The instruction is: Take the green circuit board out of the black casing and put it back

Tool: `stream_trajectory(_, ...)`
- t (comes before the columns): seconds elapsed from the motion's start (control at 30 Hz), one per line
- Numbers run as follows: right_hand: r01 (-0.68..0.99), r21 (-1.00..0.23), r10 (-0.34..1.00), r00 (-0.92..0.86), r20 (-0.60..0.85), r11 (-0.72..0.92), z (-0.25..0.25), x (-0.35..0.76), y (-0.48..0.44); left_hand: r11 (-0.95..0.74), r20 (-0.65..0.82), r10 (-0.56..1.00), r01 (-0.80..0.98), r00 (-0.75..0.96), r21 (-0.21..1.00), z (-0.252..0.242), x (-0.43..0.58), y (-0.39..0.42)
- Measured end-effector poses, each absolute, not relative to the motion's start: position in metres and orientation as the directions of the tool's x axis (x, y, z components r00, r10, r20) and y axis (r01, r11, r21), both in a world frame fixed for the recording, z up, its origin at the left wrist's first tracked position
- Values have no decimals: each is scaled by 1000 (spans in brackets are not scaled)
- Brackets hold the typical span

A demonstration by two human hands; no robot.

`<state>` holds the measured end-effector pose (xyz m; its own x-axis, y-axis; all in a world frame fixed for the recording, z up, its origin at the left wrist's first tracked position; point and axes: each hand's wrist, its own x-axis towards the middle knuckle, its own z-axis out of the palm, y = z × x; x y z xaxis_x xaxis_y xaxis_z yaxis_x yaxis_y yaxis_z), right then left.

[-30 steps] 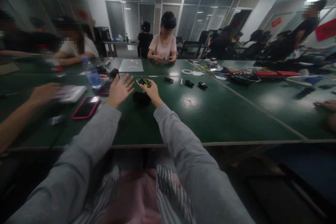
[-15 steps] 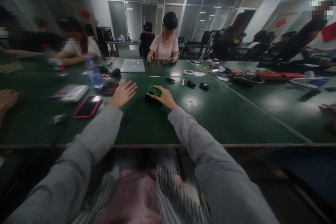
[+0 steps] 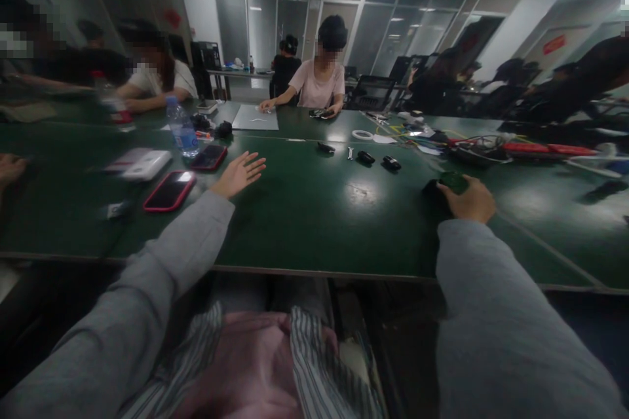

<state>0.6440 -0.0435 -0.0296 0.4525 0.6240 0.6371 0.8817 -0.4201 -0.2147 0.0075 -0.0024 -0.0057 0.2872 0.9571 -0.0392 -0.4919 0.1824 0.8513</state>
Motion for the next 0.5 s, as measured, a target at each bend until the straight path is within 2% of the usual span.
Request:
stream_trajectory(0.23,806,-293,635,588,500,-515,-23,662,-57,196,-35,942,-463,333,864,-9,11,-1)
stream_trajectory(0.37,805,-301,678,593,434,-511,-8,651,-53,193,-41,943,-441,330,876,-8,12,-4)
stream_trajectory(0.5,789,-348,661,614,431,-506,-6,646,-51,192,-43,940,-421,338,887,-5,13,-6)
